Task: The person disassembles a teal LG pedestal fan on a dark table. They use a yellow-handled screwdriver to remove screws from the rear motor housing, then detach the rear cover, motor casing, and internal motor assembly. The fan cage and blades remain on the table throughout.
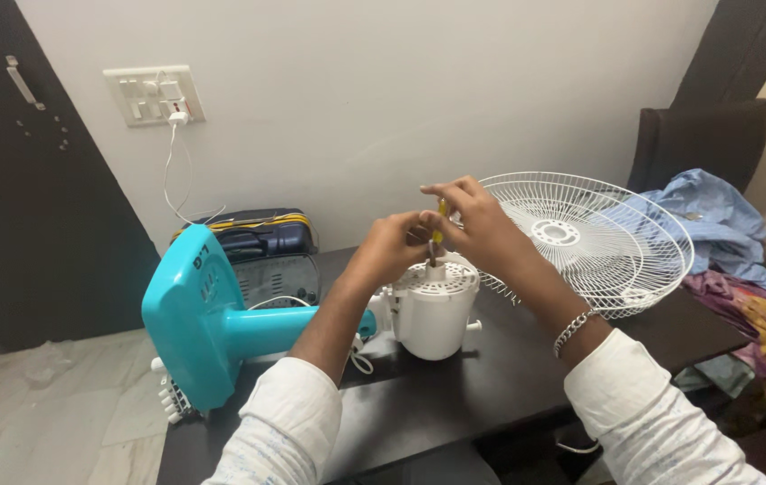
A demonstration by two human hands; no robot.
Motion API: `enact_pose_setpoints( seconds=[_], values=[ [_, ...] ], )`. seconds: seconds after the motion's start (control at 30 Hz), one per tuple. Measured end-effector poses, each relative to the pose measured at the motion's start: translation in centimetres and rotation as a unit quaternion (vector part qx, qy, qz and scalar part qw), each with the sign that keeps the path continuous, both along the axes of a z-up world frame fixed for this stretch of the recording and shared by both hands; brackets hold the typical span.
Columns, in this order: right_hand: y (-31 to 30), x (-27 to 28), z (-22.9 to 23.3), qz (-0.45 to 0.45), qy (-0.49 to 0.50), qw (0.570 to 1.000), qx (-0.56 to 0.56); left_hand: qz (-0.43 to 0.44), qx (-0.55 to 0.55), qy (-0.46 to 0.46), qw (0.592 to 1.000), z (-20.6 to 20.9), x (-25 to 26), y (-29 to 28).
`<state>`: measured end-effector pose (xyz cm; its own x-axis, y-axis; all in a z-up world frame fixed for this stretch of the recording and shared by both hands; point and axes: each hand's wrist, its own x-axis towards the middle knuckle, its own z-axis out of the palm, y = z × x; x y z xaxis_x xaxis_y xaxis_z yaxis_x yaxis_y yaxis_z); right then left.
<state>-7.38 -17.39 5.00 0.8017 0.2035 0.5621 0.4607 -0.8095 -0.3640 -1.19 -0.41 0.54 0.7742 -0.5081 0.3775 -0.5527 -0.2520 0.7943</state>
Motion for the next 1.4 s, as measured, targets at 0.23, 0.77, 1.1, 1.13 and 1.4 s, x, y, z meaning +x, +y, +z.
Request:
enact_pose_setpoints(
  seconds=[0.23, 0.77, 1.1, 1.13, 1.4],
  values=[
    [0.2, 0.7, -0.4, 0.067, -0.024, 0.995, 0.071, -0.026, 0.015, -0.054, 0.998, -1.2, 1.6, 0.2],
    [-4.6, -0.8, -1.1, 0.035, 0.032, 0.927, 0.373, 0.064, 0.121, -0.071, 0.988, 3.5, -3.4, 3.9],
    [-6.0, -2.6, -6.5, -0.067, 0.280, 0.941, 0.178, 0.121, 0.139, 0.039, 0.982, 0.4, -5.7, 4.1],
    [-6.0, -2.5, -7.2, -0.017, 0.265, 0.946, 0.187, 0.126, 0.135, 0.039, 0.982, 0.2, -5.6, 4.1],
    [-4.9, -1.7, -12.2, 0.118, 0.216, 0.928, 0.281, 0.161, 0.130, -0.019, 0.978, -1.1, -6.9, 2.7]
  ],
)
